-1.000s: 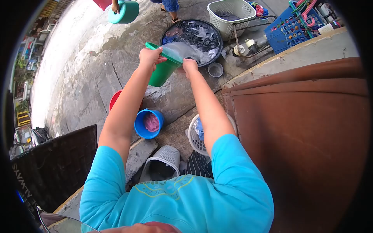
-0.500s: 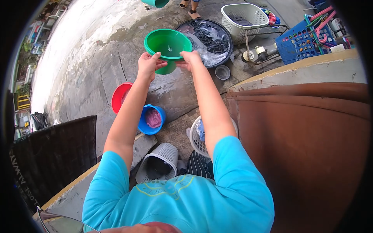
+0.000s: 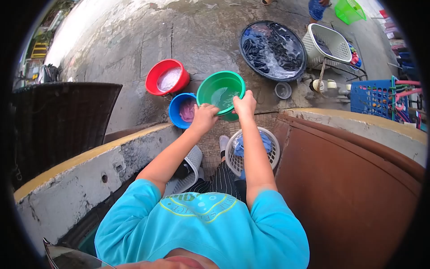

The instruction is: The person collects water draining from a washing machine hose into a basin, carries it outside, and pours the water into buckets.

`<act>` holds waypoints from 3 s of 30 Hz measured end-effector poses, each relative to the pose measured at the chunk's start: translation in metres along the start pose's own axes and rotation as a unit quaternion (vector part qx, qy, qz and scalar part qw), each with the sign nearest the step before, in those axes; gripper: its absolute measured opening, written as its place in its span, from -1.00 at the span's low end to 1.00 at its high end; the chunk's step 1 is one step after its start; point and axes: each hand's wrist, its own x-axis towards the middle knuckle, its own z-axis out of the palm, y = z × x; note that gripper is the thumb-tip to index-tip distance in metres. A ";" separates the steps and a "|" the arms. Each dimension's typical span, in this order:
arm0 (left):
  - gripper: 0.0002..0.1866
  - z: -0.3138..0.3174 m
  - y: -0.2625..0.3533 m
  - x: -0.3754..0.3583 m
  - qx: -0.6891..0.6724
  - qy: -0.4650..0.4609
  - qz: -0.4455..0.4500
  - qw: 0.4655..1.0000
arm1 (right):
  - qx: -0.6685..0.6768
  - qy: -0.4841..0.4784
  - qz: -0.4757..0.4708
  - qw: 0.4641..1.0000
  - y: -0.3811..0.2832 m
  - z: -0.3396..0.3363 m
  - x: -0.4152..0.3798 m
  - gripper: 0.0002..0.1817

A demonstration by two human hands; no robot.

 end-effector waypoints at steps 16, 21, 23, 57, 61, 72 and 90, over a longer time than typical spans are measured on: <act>-0.70 -0.098 -0.226 -0.028 -0.618 0.103 -0.309 0.716 | 0.044 -0.183 -0.025 0.982 0.028 0.046 -0.031 -0.61; -0.42 -0.167 -0.248 -0.024 -0.741 0.105 -0.263 0.609 | 0.070 -0.156 0.079 0.982 0.087 -0.008 -0.048 -0.62; -0.36 -0.195 -0.246 -0.024 -0.773 0.132 -0.227 0.578 | 0.104 -0.146 0.120 0.977 0.108 -0.027 -0.060 -0.60; -0.74 -0.124 -0.035 -0.591 0.038 0.242 0.014 0.969 | -0.198 -0.457 -0.017 0.867 0.094 0.104 -0.418 -0.31; -0.77 -0.115 -0.005 -0.644 0.039 0.328 -0.072 0.941 | -0.168 -0.558 -0.053 0.811 0.106 0.159 -0.432 -0.63; -0.35 -0.008 0.084 -0.828 0.069 0.408 -0.586 0.697 | -0.327 -0.635 -0.200 0.671 0.109 0.272 -0.570 -0.72; -0.49 0.226 0.378 -1.003 -0.410 -0.077 -0.881 0.224 | -0.465 -0.722 -0.246 0.450 0.286 0.341 -0.910 -0.67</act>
